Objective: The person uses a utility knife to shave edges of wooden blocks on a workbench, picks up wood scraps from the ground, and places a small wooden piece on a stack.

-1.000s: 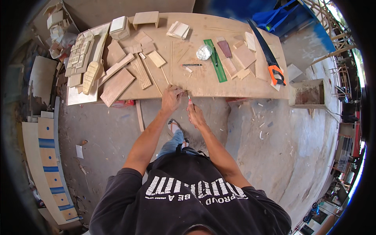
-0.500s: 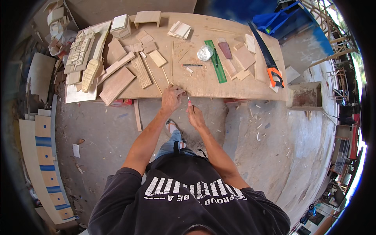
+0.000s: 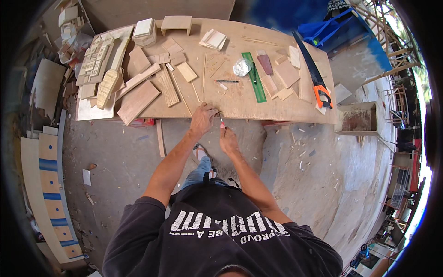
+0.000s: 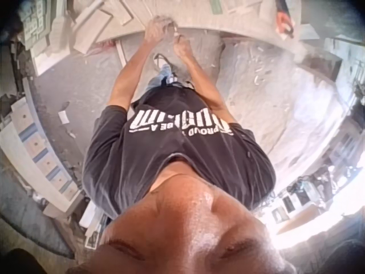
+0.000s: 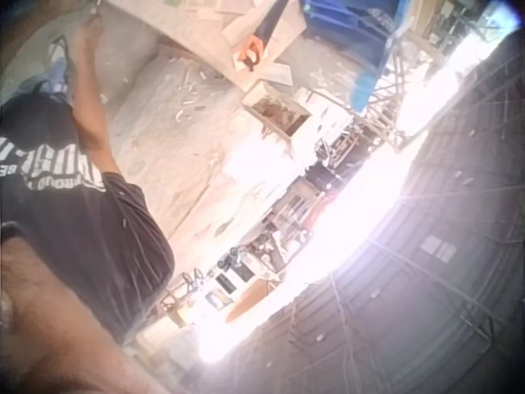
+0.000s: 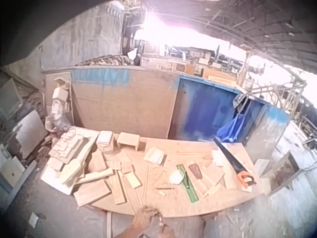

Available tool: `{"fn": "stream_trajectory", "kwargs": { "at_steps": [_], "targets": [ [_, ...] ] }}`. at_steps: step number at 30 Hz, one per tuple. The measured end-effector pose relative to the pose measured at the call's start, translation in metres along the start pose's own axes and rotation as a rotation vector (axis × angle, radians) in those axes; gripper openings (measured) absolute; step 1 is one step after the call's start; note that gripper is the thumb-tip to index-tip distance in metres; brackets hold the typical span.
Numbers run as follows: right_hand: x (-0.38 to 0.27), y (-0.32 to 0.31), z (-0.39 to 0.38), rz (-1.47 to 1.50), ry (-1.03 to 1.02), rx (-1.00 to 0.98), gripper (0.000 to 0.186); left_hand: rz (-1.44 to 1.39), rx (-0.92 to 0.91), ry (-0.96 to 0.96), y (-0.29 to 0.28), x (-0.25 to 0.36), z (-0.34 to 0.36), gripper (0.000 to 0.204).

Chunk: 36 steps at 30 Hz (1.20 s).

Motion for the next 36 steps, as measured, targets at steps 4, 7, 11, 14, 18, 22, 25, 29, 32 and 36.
{"fn": "stream_trajectory", "kwargs": {
  "at_steps": [4,7,11,14,18,22,25,29,32,36],
  "targets": [
    [0.000,0.000,0.001,-0.019,-0.015,0.031,0.065,-0.037,0.021,-0.003,0.003,-0.001,-0.004,0.023],
    [-0.002,-0.001,0.005,-0.031,-0.017,0.017,0.063,-0.107,0.008,-0.009,0.007,-0.005,-0.004,0.023],
    [-0.002,-0.003,0.007,-0.127,-0.013,0.008,0.061,-0.115,0.006,-0.015,0.008,-0.007,-0.003,0.023],
    [-0.005,-0.006,0.004,-0.090,0.013,0.000,0.060,-0.149,0.006,-0.018,0.009,-0.011,-0.004,0.021],
    [-0.007,-0.004,0.004,-0.078,0.015,-0.014,0.059,-0.182,0.024,-0.026,0.008,-0.014,-0.005,0.020],
    [-0.010,-0.004,0.005,-0.054,0.023,-0.024,0.058,-0.189,0.009,-0.031,0.006,-0.010,-0.006,0.022],
    [-0.012,-0.004,0.009,-0.053,0.027,-0.003,0.059,-0.156,0.000,-0.010,0.010,-0.009,-0.008,0.021],
    [-0.012,0.000,0.005,-0.018,0.057,0.022,0.057,-0.153,-0.015,-0.001,0.010,-0.007,-0.008,0.021],
    [-0.015,-0.001,0.012,-0.038,0.042,0.024,0.057,-0.118,-0.002,0.012,0.010,-0.007,-0.009,0.019],
    [-0.016,0.001,0.011,-0.085,0.017,0.078,0.058,-0.138,0.066,-0.114,0.001,-0.018,-0.009,0.013]
  ]
}}
Point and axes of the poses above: each hand's wrist, its own z-axis towards the middle knuckle, its own y-axis out of the palm, x = y × z, the point moved 8 cm from there along z, towards the middle knuckle, and after that the axes turned 2 degrees about -x, right-handed, at the moved point
